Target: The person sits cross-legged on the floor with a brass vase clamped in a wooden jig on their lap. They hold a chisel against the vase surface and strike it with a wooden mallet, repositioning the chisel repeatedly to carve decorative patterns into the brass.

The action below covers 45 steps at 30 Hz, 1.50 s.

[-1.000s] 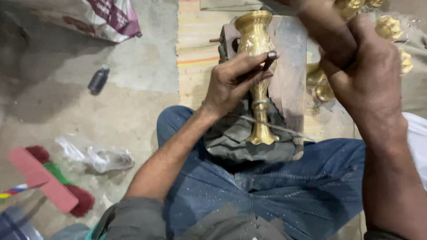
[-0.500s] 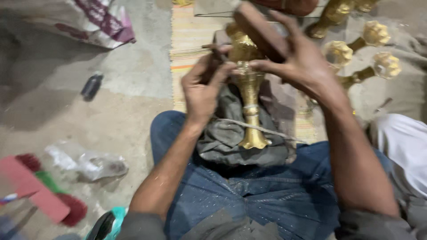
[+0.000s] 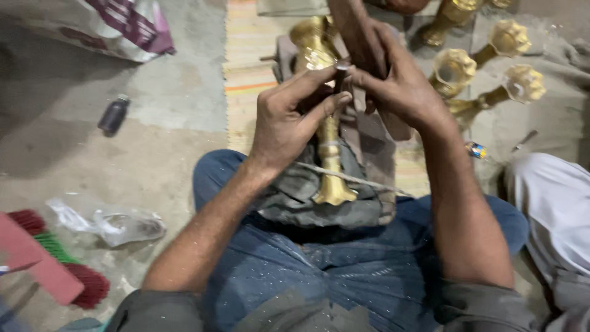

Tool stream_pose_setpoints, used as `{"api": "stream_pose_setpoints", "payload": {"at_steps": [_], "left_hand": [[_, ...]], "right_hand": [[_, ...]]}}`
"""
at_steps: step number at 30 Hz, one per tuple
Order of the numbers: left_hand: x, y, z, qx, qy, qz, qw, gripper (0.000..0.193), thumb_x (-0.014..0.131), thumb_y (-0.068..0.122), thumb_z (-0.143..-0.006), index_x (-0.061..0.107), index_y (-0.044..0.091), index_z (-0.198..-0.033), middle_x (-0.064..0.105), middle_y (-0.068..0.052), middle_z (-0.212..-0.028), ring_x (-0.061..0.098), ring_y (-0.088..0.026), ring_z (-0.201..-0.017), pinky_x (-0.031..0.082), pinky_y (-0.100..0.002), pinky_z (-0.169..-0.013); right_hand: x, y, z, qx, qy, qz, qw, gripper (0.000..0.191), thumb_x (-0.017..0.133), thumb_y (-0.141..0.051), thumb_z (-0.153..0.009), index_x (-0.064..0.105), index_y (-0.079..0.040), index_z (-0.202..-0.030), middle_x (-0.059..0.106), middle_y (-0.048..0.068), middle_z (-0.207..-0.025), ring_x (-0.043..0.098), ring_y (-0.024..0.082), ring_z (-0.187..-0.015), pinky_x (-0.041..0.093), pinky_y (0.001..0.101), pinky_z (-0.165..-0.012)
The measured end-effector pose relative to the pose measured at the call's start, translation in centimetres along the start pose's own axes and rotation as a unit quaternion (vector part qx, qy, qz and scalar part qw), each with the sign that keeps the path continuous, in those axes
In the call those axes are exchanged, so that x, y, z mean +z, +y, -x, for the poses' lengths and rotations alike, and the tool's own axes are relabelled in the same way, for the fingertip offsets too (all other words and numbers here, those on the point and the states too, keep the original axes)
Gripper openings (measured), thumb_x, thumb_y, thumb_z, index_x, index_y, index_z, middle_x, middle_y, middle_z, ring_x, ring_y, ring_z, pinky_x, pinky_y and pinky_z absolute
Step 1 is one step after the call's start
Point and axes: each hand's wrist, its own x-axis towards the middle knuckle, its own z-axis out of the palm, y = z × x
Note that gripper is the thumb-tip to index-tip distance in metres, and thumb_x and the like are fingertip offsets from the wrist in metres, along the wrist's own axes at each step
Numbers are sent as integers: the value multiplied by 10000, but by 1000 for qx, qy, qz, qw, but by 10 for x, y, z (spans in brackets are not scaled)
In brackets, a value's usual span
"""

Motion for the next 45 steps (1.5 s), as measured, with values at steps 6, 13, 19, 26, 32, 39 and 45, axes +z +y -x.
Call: {"api": "stream_pose_setpoints", "payload": {"at_steps": [6, 13, 19, 26, 32, 39, 45], "left_hand": [[3, -8, -14, 94, -72, -147, 982, 345, 773, 234, -1006, 677, 120, -1316, 772, -49, -1120, 772, -151, -946, 658, -284, -837], [1, -6, -15, 51, -114, -151, 981, 318, 774, 211, -1015, 693, 120, -1308, 771, -12, -1005, 765, -115, -833, 653, -258, -725], [-2, 2, -17, 65, -111, -156, 979, 347, 782, 164, -1028, 667, 95, -1348, 755, -16, -1033, 766, -113, -870, 656, -259, -770], [-3, 12, -20, 52, -112, -173, 977, 317, 804, 141, -1011, 685, 71, -1296, 751, -36, -987, 765, -123, -846, 633, -278, -735], [1, 14, -19, 43, -108, -179, 977, 322, 801, 140, -1009, 675, 53, -1291, 753, -53, -1022, 776, -131, -866, 641, -285, -744], [-1, 12, -17, 58, -107, -196, 973, 308, 820, 143, -999, 684, 76, -1266, 766, -41, -996, 779, -127, -881, 642, -292, -757], [-2, 8, -14, 63, -104, -174, 977, 361, 804, 145, -1013, 661, 100, -1342, 763, -35, -1037, 779, -124, -925, 652, -284, -797]], "right_hand": [[-20, -12, 37, -71, 133, 363, 919, 473, 841, -135, -971, 574, -50, -1352, 695, 182, -1149, 702, 360, -1030, 538, 477, -827], [-32, -17, 59, -226, 209, 458, 834, 422, 823, 19, -832, 660, -6, -1220, 688, 174, -1032, 681, 363, -919, 525, 479, -792], [-37, -6, 61, -242, 229, 306, 892, 242, 779, -1, -981, 649, 24, -1183, 694, 137, -1005, 695, 288, -930, 556, 387, -776], [-38, -12, 65, -285, 247, 452, 808, 234, 850, -37, -941, 658, 20, -1063, 723, 155, -923, 718, 289, -850, 544, 393, -703], [-39, -15, 65, -208, 221, 420, 855, 217, 862, -68, -966, 649, -38, -991, 701, 115, -901, 695, 264, -809, 529, 411, -712], [-40, -2, 66, -205, 206, 451, 844, 207, 807, 4, -891, 636, -39, -1000, 691, 119, -859, 688, 283, -797, 527, 444, -710], [-37, -12, 70, -213, 210, 435, 849, 224, 831, 1, -939, 638, -21, -1051, 702, 137, -910, 707, 324, -861, 547, 450, -746]]}}
